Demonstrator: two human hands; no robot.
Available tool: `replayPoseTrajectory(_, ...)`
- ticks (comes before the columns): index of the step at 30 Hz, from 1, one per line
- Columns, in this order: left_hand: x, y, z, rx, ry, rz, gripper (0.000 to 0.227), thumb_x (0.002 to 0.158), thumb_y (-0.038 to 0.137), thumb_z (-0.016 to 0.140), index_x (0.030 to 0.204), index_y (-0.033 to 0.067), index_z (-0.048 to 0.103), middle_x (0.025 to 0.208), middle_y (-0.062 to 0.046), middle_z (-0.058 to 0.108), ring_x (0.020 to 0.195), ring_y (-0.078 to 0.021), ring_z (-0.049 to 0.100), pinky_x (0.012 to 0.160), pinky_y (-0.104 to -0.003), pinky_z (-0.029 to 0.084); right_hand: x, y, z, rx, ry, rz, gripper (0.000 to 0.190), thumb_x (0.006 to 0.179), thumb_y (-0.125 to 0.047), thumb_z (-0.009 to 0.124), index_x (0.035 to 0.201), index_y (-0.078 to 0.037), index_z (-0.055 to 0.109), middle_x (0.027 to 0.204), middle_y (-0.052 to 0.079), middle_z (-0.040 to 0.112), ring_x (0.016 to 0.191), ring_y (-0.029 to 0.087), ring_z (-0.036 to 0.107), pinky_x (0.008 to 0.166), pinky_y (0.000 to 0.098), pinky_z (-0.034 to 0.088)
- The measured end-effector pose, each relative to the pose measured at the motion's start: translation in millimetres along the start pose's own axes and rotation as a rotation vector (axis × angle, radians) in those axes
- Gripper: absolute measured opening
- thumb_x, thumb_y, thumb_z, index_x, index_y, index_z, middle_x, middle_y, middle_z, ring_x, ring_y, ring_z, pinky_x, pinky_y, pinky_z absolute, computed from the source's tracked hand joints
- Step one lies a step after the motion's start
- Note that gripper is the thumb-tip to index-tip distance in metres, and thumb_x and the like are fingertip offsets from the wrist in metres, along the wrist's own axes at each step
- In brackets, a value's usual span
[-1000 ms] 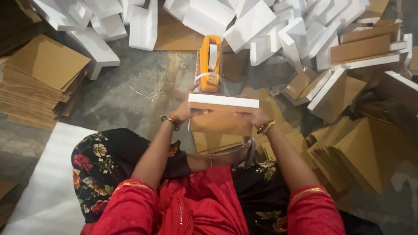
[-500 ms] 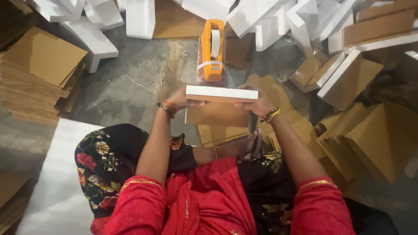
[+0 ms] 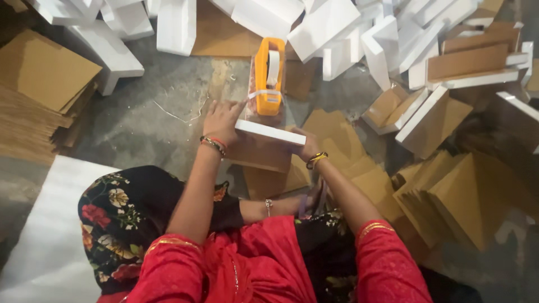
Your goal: The person sits on the floor and assembles small white rectangular boxes by inserting cardboard inserts into them. She uses a handheld tape dispenser to seal the boxes after assembly. The finished boxes are placed into a larger cardboard box nearby.
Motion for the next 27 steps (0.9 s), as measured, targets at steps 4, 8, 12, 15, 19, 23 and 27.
replayPoseTrajectory(4,3,18,2,0.019,-0.031,0.048,0.105,0.054,0.057,0.092,0.145,0.0286,0.048,0.135,-0.009,0.057,0.13,-0.0294,0.049,0.114,-0.056,0.031,15,6,9,0.049,-0.048,-0.034,0.036,0.075,-0.019,0.086,0.107,-0.01,0.073,0.094,0.005,0.077,0.086,0.01,0.068,0.078,0.0319,0.058)
replayPoseTrajectory(8,2,37,59,0.068,-0.079,0.209,0.064,0.073,0.038,0.079,0.132,0.0259,0.058,0.115,-0.005,0.066,0.113,-0.0294,0.061,0.093,-0.046,0.049,30,12,35,0.05,-0.059,-0.071,0.041,0.078,-0.018,0.086,0.117,-0.011,0.073,0.1,0.004,0.077,0.091,0.011,0.07,0.082,0.0331,0.057)
replayPoseTrajectory(12,-1,30,116,0.216,-0.053,0.23,0.025,0.095,0.019,0.06,0.119,0.0236,0.064,0.095,0.001,0.067,0.092,-0.0199,0.069,0.078,-0.039,0.052,36,27,37,-0.133,-0.077,-0.097,0.042,0.084,-0.019,0.086,0.124,-0.01,0.073,0.103,0.005,0.075,0.093,0.017,0.069,0.082,0.0348,0.057)
replayPoseTrajectory(15,-5,35,117,0.222,0.09,0.235,0.034,0.089,0.015,0.057,0.121,0.0234,0.066,0.086,0.0,0.066,0.08,-0.0195,0.068,0.069,-0.038,0.051,50,24,31,0.37,-0.252,-0.166,0.051,0.079,-0.023,0.09,0.12,-0.005,0.066,0.108,0.004,0.07,0.096,0.019,0.066,0.085,0.0347,0.055)
replayPoseTrajectory(19,-2,28,119,0.226,0.033,0.196,0.018,0.093,0.018,0.056,0.108,0.0222,0.066,0.092,0.001,0.066,0.088,-0.0185,0.069,0.076,-0.037,0.052,102,-8,16,0.915,0.3,0.022,0.029,0.1,-0.034,0.072,0.107,-0.008,0.062,0.09,0.003,0.064,0.074,0.013,0.065,0.07,0.0309,0.058)
replayPoseTrajectory(23,-1,27,124,0.211,0.121,0.24,0.026,0.089,0.018,0.056,0.111,0.0241,0.067,0.092,0.001,0.065,0.085,-0.0192,0.069,0.068,-0.037,0.051,146,-53,9,0.307,0.197,0.347,0.038,0.095,-0.043,0.071,0.098,-0.005,0.067,0.08,0.003,0.068,0.061,0.015,0.064,0.056,0.031,0.056)
replayPoseTrajectory(27,-8,24,129,0.178,0.168,0.258,0.022,0.084,0.027,0.058,0.104,0.0245,0.067,0.087,0.001,0.064,0.082,-0.0188,0.069,0.067,-0.038,0.051,150,-72,-14,0.049,0.358,0.028,0.045,0.1,-0.05,0.076,0.086,-0.008,0.073,0.069,-0.001,0.068,0.062,0.006,0.057,0.055,0.0227,0.047)
Point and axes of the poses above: each hand's wrist, its own x-axis towards the middle knuckle, its own z-axis out of the palm, y = z × x, the point moved 3 cm from there along x, towards the middle knuckle
